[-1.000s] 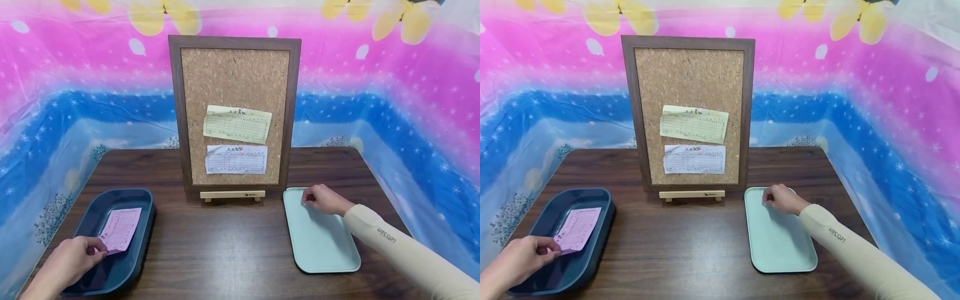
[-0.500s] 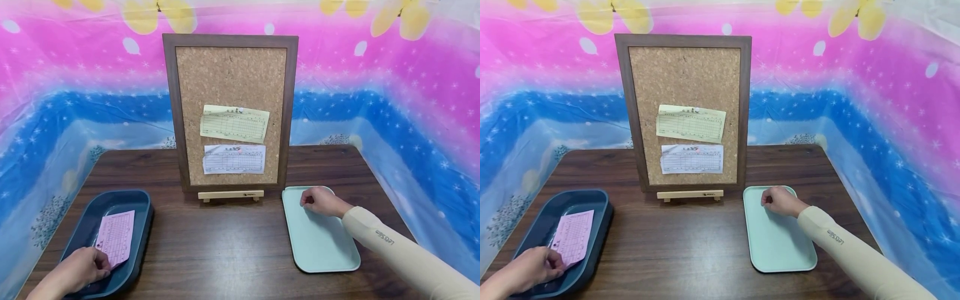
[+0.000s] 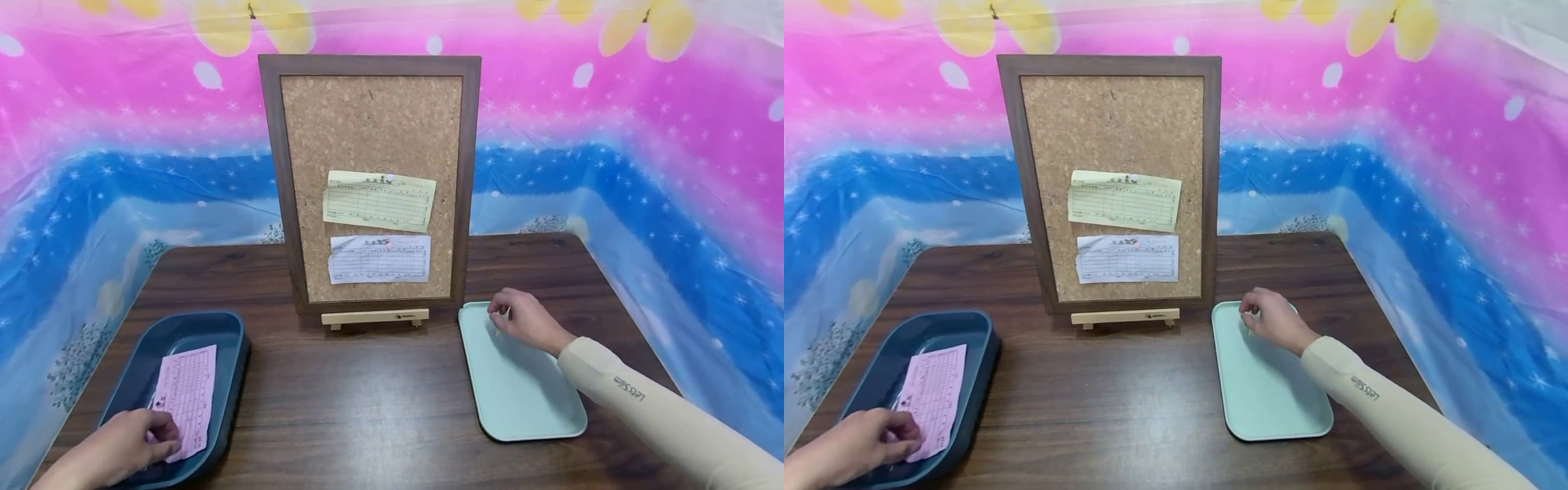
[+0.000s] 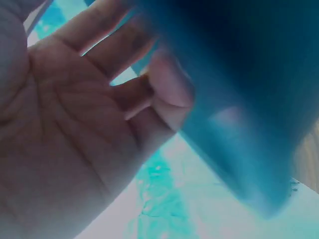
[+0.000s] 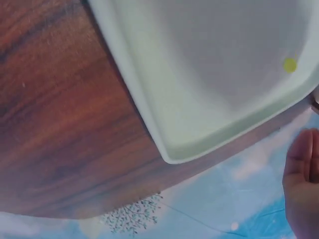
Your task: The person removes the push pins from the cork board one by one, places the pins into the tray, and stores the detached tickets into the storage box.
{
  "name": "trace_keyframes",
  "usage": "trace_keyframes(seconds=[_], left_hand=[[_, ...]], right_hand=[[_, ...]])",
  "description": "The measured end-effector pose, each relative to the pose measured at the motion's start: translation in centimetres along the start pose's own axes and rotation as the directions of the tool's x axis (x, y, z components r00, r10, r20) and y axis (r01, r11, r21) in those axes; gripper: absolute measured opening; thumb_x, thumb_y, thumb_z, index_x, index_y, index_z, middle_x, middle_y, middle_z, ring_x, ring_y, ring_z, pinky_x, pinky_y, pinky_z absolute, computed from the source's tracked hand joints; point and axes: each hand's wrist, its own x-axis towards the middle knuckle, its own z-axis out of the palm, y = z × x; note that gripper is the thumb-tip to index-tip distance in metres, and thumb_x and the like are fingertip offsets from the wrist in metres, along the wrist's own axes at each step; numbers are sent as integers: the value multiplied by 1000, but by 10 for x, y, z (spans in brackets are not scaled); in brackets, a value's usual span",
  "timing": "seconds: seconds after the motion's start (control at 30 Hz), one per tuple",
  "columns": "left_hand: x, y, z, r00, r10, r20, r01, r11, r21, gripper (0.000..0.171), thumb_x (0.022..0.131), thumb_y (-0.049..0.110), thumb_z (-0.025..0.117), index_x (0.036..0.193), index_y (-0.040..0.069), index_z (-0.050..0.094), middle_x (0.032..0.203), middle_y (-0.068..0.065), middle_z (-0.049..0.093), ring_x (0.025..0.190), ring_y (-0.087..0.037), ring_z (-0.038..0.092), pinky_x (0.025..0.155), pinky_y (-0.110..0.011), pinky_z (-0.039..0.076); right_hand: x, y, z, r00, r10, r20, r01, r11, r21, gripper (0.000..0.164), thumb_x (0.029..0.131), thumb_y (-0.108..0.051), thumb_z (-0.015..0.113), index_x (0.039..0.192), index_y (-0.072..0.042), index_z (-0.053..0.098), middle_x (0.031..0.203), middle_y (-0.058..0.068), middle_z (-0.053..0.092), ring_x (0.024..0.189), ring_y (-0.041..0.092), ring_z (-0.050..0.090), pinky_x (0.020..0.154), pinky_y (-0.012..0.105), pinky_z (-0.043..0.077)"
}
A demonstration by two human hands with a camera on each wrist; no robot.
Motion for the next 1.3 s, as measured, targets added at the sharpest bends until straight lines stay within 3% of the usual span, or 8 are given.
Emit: trace_keyframes(seconds=[0.13,0.5,0.6,0.8,0.87,1.03,1.13,1.3], left_hand=[[0,9,-11,992,69,-105,-67,997,23,11,87,20,67,93,10,67,79,3,59,69,-13,52,62,-29,49],[-12,39,-40,939,228,-256,-195,970,147,21,87,25,69,101,9,67,83,8,61,71,-6,57,62,-25,49],[-15,52,-46,899,277,-339,-231,958,169,18,87,25,69,99,12,67,82,10,61,71,-5,57,58,-25,47],[-7,84,-58,789,373,-488,-325,928,183,17,89,21,68,103,11,66,84,7,63,73,-9,58,59,-28,47],[-4,92,-59,761,385,-522,-342,922,180,18,89,19,67,105,10,65,85,5,64,74,-11,59,59,-29,47],[9,111,-67,716,409,-565,-387,907,167,18,89,17,67,106,9,64,87,3,64,75,-13,59,61,-30,48],[13,119,-70,709,419,-568,-405,900,158,19,89,15,67,106,9,64,88,2,64,75,-13,58,62,-31,47],[17,128,-69,713,413,-566,-412,901,137,19,88,14,68,106,9,63,88,2,63,75,-13,57,62,-31,47]], right_hand=[[2,-6,-7,991,-28,-130,26,999,-24,7,84,-7,68,90,-11,66,86,-4,56,76,14,54,62,31,46],[3,-25,-18,969,-96,-228,81,994,-73,9,84,-8,69,90,-12,65,90,-3,57,78,16,56,66,34,47],[4,-33,-20,967,-115,-228,101,992,-71,10,84,-9,69,92,-12,66,92,-3,57,80,17,57,68,35,48],[1,-44,-19,973,-106,-205,94,993,-64,11,85,-11,69,94,-14,65,95,-3,58,81,20,57,67,33,47],[1,-46,-18,974,-107,-200,97,994,-58,11,85,-11,68,95,-15,65,96,-3,58,80,19,57,67,32,47],[2,-49,-21,973,-119,-197,110,992,-56,11,85,-11,69,95,-15,65,96,-4,58,81,16,57,68,32,48],[5,-51,-25,970,-133,-201,123,990,-63,12,85,-11,69,95,-15,65,95,-5,57,84,13,58,70,33,49],[9,-55,-32,966,-156,-206,146,987,-65,13,85,-8,69,95,-16,64,95,-6,57,82,10,57,69,32,50]])
